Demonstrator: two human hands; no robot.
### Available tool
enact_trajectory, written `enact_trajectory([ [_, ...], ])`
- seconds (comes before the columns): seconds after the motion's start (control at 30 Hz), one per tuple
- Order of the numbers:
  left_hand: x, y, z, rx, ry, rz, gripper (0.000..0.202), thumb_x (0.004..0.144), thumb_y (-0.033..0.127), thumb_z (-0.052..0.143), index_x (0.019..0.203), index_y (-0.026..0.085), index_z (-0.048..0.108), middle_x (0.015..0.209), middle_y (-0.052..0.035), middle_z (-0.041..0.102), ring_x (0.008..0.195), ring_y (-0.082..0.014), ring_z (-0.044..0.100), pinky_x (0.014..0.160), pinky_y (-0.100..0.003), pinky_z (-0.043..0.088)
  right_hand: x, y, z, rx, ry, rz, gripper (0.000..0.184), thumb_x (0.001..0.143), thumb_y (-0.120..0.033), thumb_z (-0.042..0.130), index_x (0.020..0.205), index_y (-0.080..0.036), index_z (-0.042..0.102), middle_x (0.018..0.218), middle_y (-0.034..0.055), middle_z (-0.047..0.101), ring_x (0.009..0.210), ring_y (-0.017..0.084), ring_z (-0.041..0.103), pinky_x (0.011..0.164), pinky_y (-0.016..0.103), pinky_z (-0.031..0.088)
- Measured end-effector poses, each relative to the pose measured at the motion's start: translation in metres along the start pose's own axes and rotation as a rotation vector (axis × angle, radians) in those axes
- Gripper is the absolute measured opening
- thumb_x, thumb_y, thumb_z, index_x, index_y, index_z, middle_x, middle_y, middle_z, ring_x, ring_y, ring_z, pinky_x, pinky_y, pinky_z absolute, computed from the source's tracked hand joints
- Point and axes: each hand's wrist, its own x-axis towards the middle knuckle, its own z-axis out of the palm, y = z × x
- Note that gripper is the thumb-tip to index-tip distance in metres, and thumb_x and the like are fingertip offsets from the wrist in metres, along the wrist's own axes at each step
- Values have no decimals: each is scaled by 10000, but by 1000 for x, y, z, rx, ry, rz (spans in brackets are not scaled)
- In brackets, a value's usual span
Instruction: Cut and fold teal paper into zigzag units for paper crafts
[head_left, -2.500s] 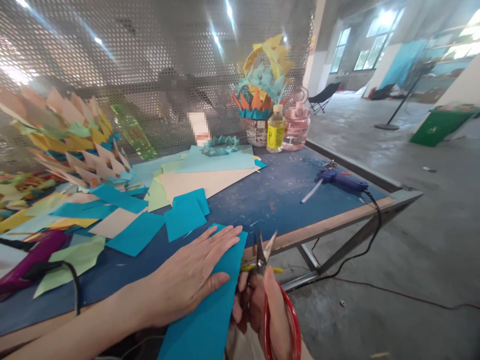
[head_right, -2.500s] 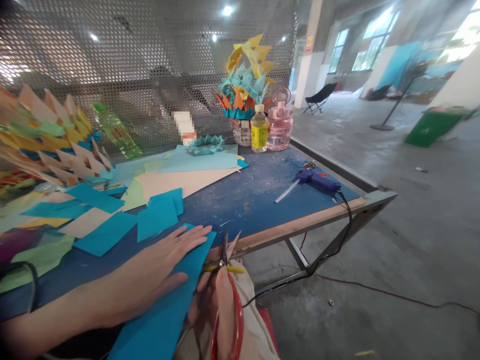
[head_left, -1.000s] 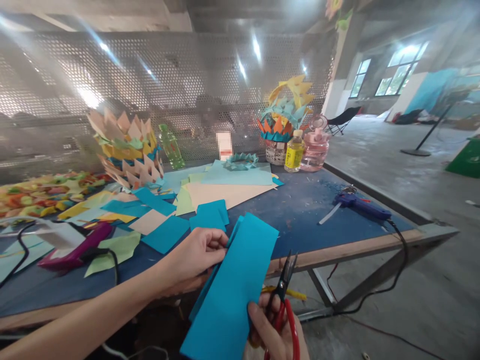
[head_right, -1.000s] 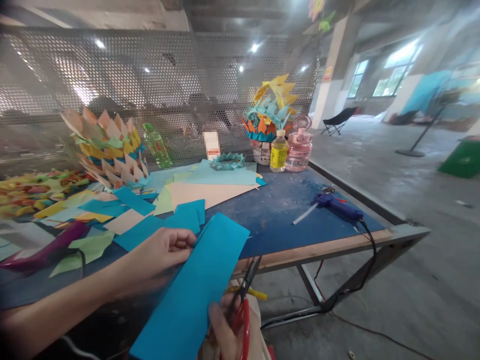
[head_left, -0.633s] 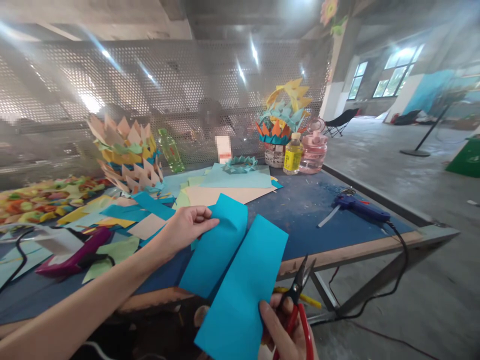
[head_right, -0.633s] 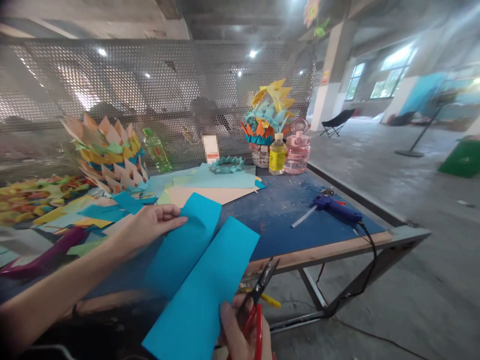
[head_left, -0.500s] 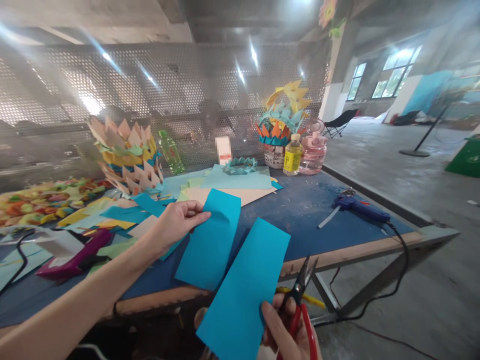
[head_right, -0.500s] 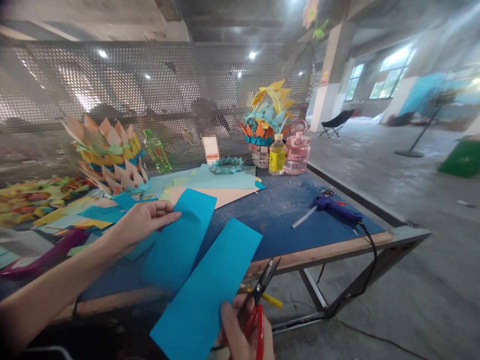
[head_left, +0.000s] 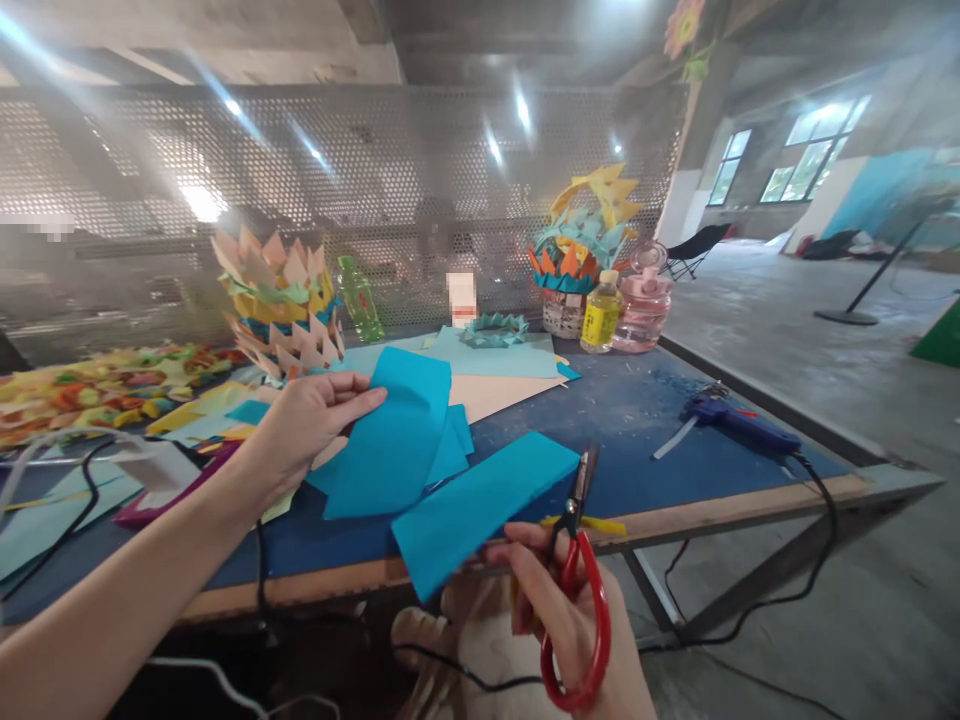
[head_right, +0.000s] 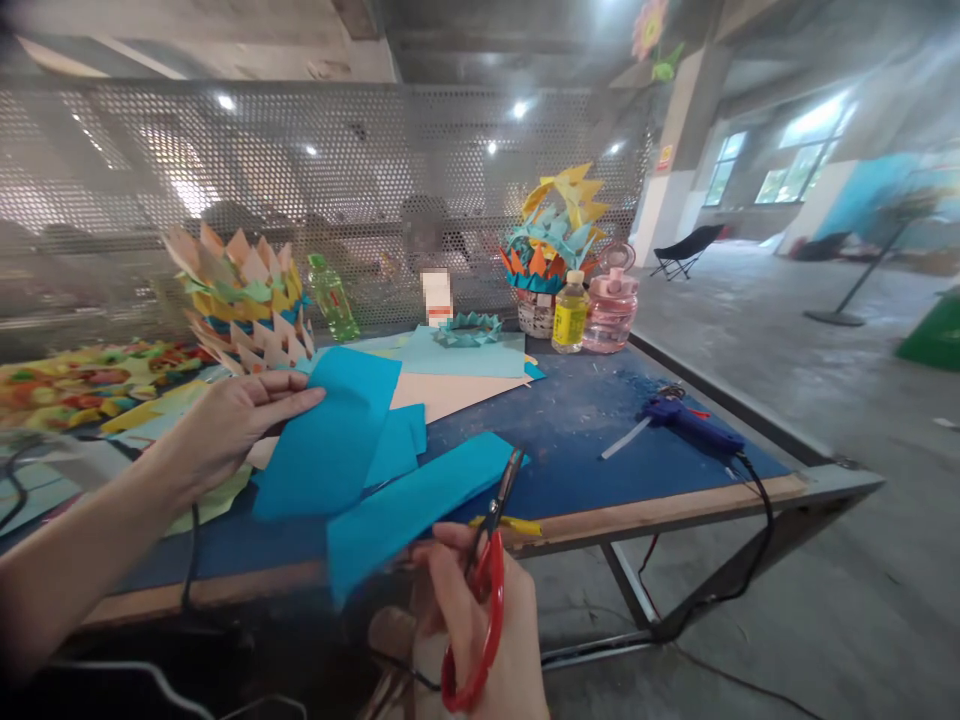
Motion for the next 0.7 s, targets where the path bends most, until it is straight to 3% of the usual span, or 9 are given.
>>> enact_trajectory([
  [0.13,-6,5,-6,-21,48,4,420,602,500,791,760,151,617,599,49,572,533,-81,485,535,-207,407,0,-2,-2,-35,-66,15,594,680,-566,770,1038,-106,656,778,105,729,449,91,516,443,216,401],
  [0.37,-27,19,7,81,16,54,327,701,437,708,677,168,522,536,76,484,491,-59,377,486,-197,310,0,19,-13,-12,-209,68,573,685,-617,741,942,-116,640,712,85,693,416,81,501,409,201,369],
  [0.5,-23,24,17,338,-2,292,256,803,419,629,776,175,557,543,71,430,520,-72,336,503,-209,290,-6,19,-14,23,-85,1,535,690,-609,739,890,-124,636,621,35,638,406,49,426,410,179,304],
  [0.6,-14,42,28,627,99,504,197,841,369,569,906,185,597,537,58,416,535,-101,387,529,-228,298,-9,18,-18,-7,-19,-54,511,698,-601,735,873,-128,647,610,35,624,421,64,435,411,189,303],
  [0.7,-1,62,53,993,130,564,220,856,326,517,1000,201,626,605,10,545,568,-157,511,553,-259,301,-8,20,-24,-3,24,-68,517,685,-621,733,859,-142,647,593,33,618,407,77,442,400,201,304],
])
